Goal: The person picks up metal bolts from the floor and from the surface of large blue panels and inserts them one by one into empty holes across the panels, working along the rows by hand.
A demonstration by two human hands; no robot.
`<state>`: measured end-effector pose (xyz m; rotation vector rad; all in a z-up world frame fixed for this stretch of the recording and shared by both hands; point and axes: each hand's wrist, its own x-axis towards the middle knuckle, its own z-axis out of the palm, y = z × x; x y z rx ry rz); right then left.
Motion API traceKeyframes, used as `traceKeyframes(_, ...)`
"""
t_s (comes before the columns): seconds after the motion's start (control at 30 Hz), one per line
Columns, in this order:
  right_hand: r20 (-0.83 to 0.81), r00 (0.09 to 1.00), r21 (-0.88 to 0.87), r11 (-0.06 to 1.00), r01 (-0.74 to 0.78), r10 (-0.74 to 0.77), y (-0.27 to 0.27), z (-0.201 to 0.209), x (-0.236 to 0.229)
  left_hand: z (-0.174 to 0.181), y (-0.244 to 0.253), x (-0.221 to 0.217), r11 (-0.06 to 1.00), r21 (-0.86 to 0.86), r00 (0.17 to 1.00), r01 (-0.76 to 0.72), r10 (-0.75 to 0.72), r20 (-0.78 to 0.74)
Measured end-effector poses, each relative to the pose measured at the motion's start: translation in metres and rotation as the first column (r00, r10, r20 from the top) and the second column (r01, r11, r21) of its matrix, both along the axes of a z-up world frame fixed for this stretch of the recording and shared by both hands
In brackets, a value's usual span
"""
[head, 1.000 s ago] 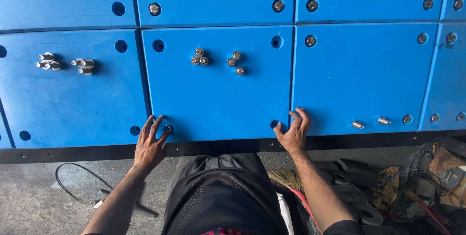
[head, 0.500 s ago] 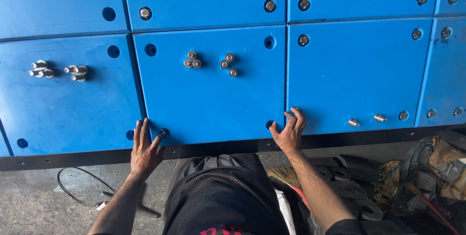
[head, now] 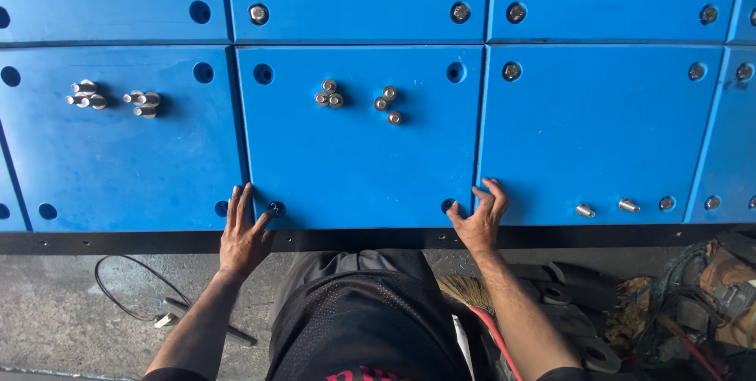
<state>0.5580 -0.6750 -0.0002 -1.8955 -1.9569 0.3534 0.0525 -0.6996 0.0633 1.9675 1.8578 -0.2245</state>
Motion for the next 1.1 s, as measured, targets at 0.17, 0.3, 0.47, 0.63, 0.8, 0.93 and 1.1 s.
traceKeyframes(0.17,-0.029,1.0,-0.018,1.0,0.006,-0.007,-0.002,0.006,-0.002,0.002,0.0,-0.003,0.993,0.116,0.999,0.018,-0.024,0.048)
traceKeyframes(0.3,-0.019,1.0,-0.039,0.999,0.021,-0.022,0.003,0.019,-0.014,0.01,-0.002,-0.013,0.992,0.129,0.996,0.004,-0.016,0.093)
traceKeyframes(0.47,0.005,1.0,-0.069,0.997,-0.024,0.024,-0.003,0.009,-0.011,0.003,-0.008,-0.024,0.978,0.208,0.984,-0.018,-0.02,0.176)
traceKeyframes(0.63,0.075,0.997,-0.073,0.997,-0.031,0.036,-0.002,0.009,-0.016,-0.003,-0.011,-0.032,0.974,0.224,0.971,-0.036,-0.018,0.237)
traceKeyframes(0.8,0.083,0.996,-0.084,0.996,-0.027,0.034,-0.009,-0.002,-0.008,-0.022,-0.021,-0.04,0.945,0.326,0.969,-0.011,-0.07,0.235)
traceKeyframes(0.93,0.074,0.996,-0.067,0.997,-0.039,0.043,-0.012,0.01,-0.016,-0.018,-0.03,-0.042,0.963,0.269,0.96,-0.025,-0.053,0.277)
traceKeyframes(1.1,0.117,0.99,-0.109,0.992,-0.061,0.074,-0.01,0.002,-0.007,-0.025,-0.031,-0.044,0.953,0.303,0.965,-0.009,-0.071,0.252)
